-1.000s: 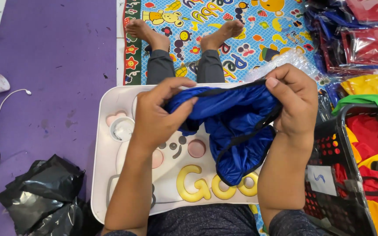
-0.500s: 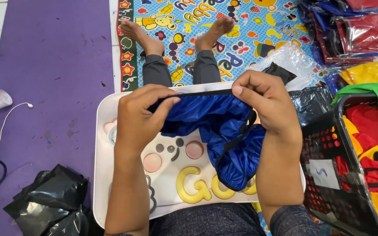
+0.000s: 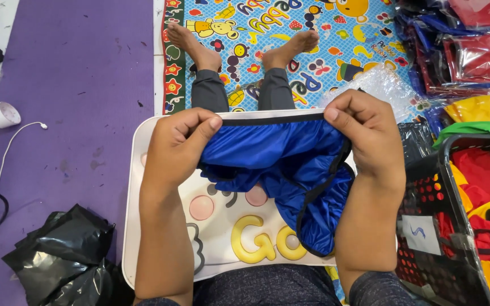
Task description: Trimming loose threads from a blue fabric item using scissors while sitting on the floor.
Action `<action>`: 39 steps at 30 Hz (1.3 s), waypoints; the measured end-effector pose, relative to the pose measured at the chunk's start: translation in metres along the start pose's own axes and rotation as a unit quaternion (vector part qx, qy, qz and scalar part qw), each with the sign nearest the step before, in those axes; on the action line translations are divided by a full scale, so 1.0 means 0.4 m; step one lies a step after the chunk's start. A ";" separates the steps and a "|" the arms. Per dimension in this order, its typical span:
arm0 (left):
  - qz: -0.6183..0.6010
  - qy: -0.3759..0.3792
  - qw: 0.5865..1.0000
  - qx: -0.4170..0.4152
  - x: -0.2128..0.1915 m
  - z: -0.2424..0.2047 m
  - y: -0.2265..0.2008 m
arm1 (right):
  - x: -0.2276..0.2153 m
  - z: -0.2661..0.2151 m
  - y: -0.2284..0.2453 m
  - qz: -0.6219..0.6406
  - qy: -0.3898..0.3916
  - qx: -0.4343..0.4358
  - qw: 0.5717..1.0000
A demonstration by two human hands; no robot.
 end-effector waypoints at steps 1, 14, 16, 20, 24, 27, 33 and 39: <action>-0.001 -0.001 1.000 0.000 0.005 0.001 0.004 | 0.012 0.000 0.009 0.000 0.002 0.000 1.000; 0.113 0.036 0.975 0.187 0.079 -0.034 -0.091 | 0.166 -0.010 0.110 -0.155 0.137 -0.229 0.951; 0.127 0.003 0.969 0.211 0.056 -0.027 -0.081 | 0.127 -0.004 0.103 -0.145 0.115 -0.235 0.954; 0.122 -0.096 0.947 0.283 0.007 -0.036 -0.103 | 0.076 0.002 0.136 -0.181 0.067 -0.297 0.935; 0.159 -0.149 0.918 0.331 -0.010 -0.060 -0.106 | 0.066 -0.012 0.176 -0.192 0.043 -0.378 0.905; 0.224 -0.157 0.910 0.312 -0.007 -0.075 -0.137 | 0.068 -0.030 0.209 -0.244 0.006 -0.320 0.915; 0.196 -0.182 0.931 0.249 -0.011 -0.068 -0.143 | 0.078 -0.033 0.205 -0.291 -0.047 -0.271 0.916; -0.084 -0.025 0.996 -0.002 0.003 0.010 0.034 | 0.061 -0.012 0.064 -0.154 0.022 -0.135 0.979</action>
Point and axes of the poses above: each hand's wrist, its own z-axis towards the middle knuckle, its own x-axis out of the palm, y = z × x, the point moved 8 cm from there along z, towards the middle knuckle, and after that the axes turned 11 degrees about -x, right-handed, at the moved point
